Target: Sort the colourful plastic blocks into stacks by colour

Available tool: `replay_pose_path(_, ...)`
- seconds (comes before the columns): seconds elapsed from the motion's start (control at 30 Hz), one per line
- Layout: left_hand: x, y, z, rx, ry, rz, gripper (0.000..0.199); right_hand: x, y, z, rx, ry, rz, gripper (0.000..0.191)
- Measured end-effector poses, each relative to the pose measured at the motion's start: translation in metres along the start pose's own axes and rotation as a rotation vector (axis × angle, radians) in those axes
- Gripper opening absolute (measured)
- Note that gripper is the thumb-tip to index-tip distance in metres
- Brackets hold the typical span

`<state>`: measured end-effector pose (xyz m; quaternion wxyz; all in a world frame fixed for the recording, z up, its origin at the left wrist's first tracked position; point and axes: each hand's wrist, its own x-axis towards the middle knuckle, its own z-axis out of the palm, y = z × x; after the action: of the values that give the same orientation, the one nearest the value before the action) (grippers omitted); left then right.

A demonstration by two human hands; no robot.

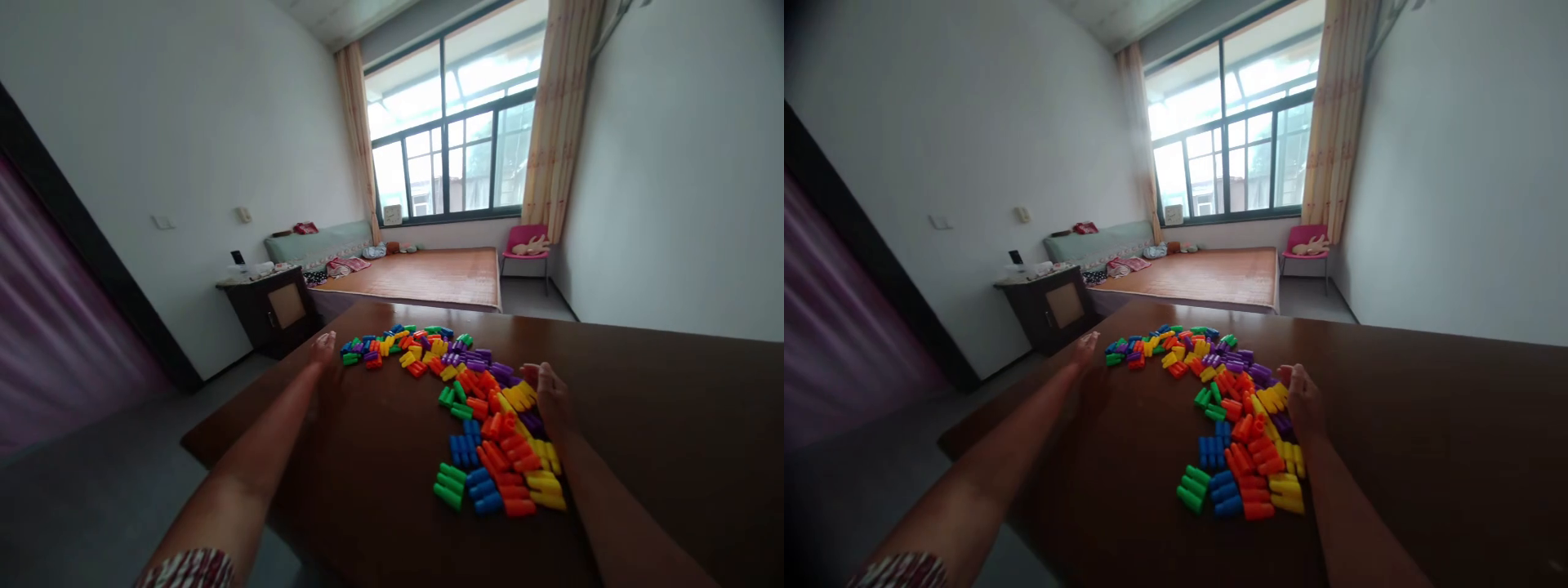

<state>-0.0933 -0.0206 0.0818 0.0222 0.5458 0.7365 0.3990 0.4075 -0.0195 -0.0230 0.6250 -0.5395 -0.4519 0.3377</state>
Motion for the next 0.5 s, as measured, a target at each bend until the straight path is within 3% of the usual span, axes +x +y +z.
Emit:
replay_pose_path(0.07, 0.016, -0.017, 0.005, -0.043, -0.059, -0.042, 0.052, 0.003, 0.004, -0.002, -0.013, 0.028, 0.007, 0.065)
replay_pose_path(0.2, 0.038, -0.029, 0.04, -0.172, -0.211, -0.066, 0.058, 0.003, 0.007, -0.009, -0.039, 0.025, 0.032, 0.06)
replay_pose_path(0.33, 0.05, -0.021, 0.075, -0.325, -0.373, -0.005, 0.056, 0.0, 0.004, -0.017, -0.079, -0.001, 0.057, 0.06)
replay_pose_path(0.5, 0.042, -0.003, 0.094, -0.432, -0.545, 0.126, 0.047, -0.001, -0.003, -0.023, -0.177, -0.034, 0.001, 0.058)
